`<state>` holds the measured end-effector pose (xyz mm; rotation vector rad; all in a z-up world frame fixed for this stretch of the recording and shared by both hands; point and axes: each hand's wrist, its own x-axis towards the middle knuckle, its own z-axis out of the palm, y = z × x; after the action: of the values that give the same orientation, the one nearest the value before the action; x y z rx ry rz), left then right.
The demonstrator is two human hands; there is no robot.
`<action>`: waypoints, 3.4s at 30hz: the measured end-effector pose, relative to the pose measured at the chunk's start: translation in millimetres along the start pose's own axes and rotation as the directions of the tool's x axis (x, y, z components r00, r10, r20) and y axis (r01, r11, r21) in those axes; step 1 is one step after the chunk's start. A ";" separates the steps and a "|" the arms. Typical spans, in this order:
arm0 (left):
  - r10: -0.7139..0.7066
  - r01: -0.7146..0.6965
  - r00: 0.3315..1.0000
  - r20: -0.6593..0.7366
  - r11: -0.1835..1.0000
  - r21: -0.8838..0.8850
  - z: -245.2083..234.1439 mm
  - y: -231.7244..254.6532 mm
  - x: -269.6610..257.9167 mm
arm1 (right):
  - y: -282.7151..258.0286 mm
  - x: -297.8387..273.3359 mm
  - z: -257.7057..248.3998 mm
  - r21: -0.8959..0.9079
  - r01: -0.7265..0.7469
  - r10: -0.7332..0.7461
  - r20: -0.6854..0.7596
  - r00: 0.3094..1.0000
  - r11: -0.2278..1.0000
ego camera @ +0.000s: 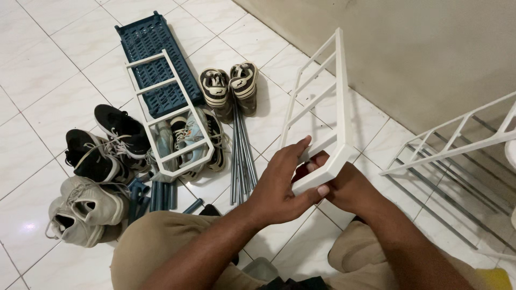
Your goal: The person assembles a white shoe rack by inserting metal rods into plastic frames and wiping them with a red cloth. After assembling the rack, the person places several pairs of shoes onto the shelves.
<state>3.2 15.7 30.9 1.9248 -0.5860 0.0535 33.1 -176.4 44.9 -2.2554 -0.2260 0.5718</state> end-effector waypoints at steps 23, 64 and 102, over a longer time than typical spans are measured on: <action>0.023 -0.036 0.997 -0.077 0.986 -0.166 2.1 -1.7 -5.6 | 0.5 1.3 8.0 -0.369 -0.071 0.027 -0.123 0.992 0.927; 0.092 -0.094 0.989 -0.117 0.996 -0.011 -8.0 -2.4 -9.6 | -18.9 5.5 6.7 -0.617 -0.202 0.158 -0.126 0.979 0.761; 0.046 -0.060 0.976 -0.213 0.997 -0.057 -30.0 -7.8 -2.8 | 10.2 23.2 9.5 0.066 -0.024 0.015 0.128 0.992 0.998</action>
<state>10.8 45.4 36.3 1.8144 -0.4899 0.2679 48.9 -169.3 24.2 -2.1603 -0.2450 0.7251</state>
